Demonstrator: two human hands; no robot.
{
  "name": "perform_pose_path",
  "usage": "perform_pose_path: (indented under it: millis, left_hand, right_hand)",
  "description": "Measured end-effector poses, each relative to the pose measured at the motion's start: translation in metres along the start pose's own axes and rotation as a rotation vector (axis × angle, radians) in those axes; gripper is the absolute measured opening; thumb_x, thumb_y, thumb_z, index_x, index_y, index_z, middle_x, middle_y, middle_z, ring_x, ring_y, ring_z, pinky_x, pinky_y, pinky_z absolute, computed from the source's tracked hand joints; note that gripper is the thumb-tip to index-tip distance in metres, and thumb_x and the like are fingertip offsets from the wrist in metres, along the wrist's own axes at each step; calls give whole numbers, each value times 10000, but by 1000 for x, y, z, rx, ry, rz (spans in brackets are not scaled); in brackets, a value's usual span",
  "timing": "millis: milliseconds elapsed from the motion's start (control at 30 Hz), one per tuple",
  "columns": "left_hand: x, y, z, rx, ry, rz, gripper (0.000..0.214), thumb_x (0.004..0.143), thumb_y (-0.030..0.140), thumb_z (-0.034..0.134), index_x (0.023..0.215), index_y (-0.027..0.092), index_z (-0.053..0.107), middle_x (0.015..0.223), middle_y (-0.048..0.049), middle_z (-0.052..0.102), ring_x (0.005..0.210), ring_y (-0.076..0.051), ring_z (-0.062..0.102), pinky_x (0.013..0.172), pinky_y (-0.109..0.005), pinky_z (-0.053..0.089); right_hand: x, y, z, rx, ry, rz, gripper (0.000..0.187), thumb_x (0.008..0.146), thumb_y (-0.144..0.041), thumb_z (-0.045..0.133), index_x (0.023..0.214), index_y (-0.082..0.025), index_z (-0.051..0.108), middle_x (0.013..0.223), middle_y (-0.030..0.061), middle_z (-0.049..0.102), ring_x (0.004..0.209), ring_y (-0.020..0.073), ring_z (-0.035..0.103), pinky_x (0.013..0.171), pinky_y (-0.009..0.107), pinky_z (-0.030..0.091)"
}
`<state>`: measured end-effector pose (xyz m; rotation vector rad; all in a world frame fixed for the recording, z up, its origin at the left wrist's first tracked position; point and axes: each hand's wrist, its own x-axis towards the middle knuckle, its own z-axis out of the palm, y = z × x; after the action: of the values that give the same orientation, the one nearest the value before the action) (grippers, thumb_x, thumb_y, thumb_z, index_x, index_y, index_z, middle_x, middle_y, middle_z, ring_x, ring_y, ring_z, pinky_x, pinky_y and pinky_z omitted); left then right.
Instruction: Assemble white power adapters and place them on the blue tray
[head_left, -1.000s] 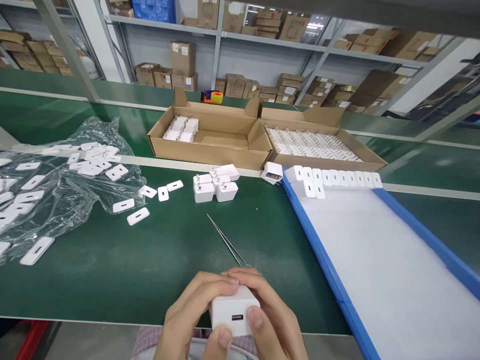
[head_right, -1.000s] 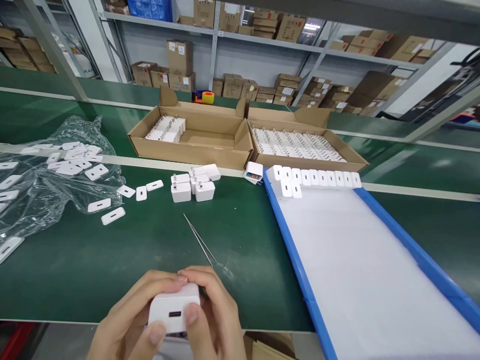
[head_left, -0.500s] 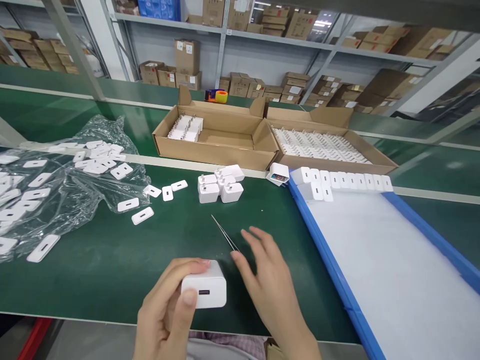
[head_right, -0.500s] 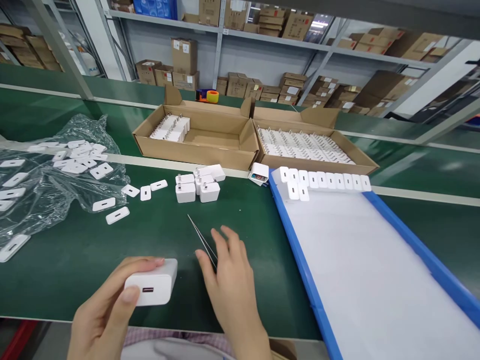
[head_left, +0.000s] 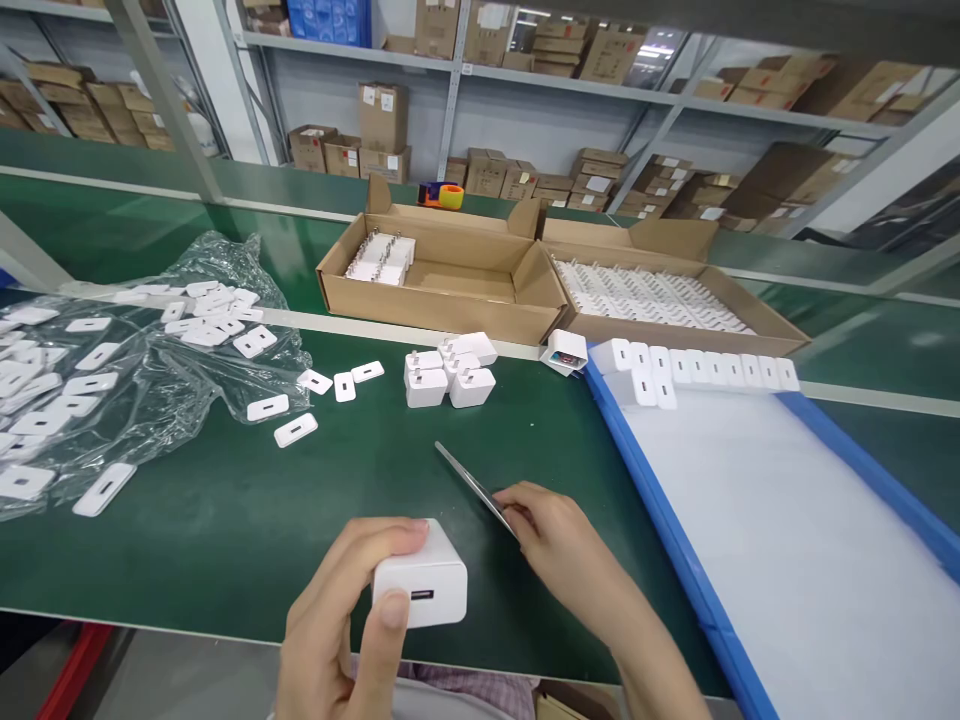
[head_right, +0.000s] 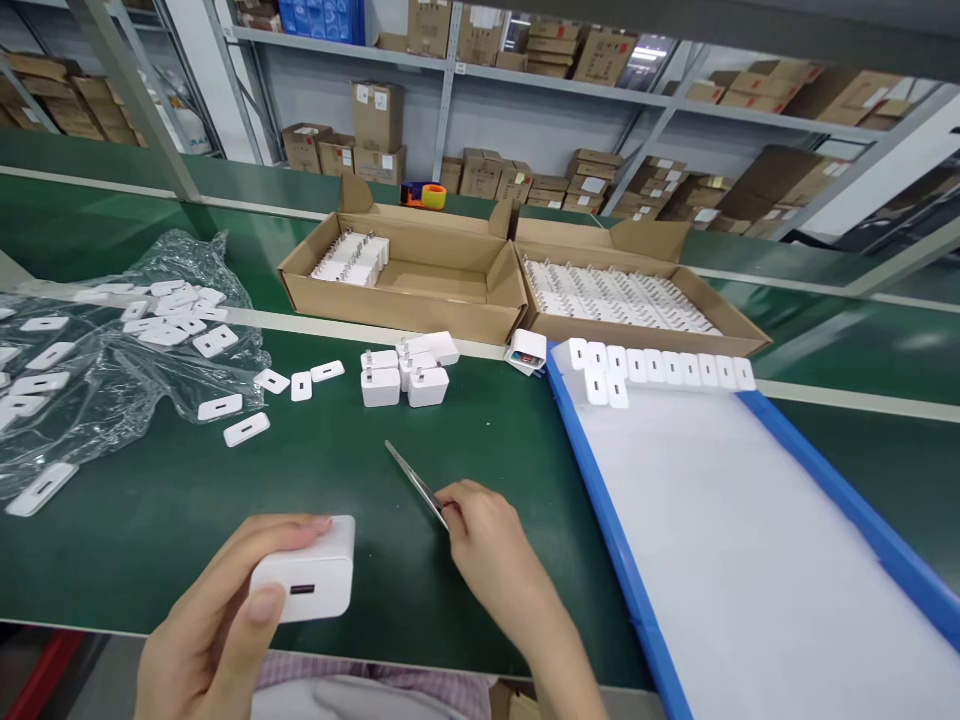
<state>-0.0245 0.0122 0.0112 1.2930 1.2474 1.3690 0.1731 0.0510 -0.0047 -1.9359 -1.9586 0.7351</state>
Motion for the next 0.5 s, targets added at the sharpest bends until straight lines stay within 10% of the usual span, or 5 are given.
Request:
perform_pose_path:
  millis: [167, 267, 367, 500]
  left_hand:
    - [0, 3, 2, -3, -16, -19, 195, 979, 440, 519, 951, 355, 692, 1040, 43, 689, 1031, -155, 604, 767, -171, 479]
    - [-1, 3, 5, 4, -37, -18, 198, 983, 443, 510, 960, 359, 688, 1042, 49, 689, 1028, -144, 607, 766, -160, 479]
    - [-3, 2, 6, 28, -62, 19, 198, 990, 430, 500, 964, 350, 679, 1043, 45, 692, 1026, -144, 615, 783, -167, 478]
    - [-4, -1, 4, 62, -96, 85, 184, 998, 397, 492, 999, 343, 668, 1058, 41, 689, 1026, -144, 620, 803, -181, 469]
  right_hand:
    - [-26, -1, 3, 849, -14, 60, 178, 952, -360, 497, 973, -201, 573, 787, 36, 683, 649, 159, 627, 635, 282, 517]
    - [-41, -16, 19, 1376, 105, 126, 101, 829, -252, 615, 915, -226, 568, 670, -34, 574, 554, 112, 488, 653, 267, 499]
    - [-50, -29, 19, 1572, 73, 111, 89, 728, -191, 623, 814, -208, 619, 657, -29, 464, 569, 113, 407, 661, 266, 502]
    - [-62, -39, -6, 1433, -84, -30, 282, 928, -438, 579, 775, -224, 682, 702, 23, 516, 670, 165, 522, 795, 345, 531]
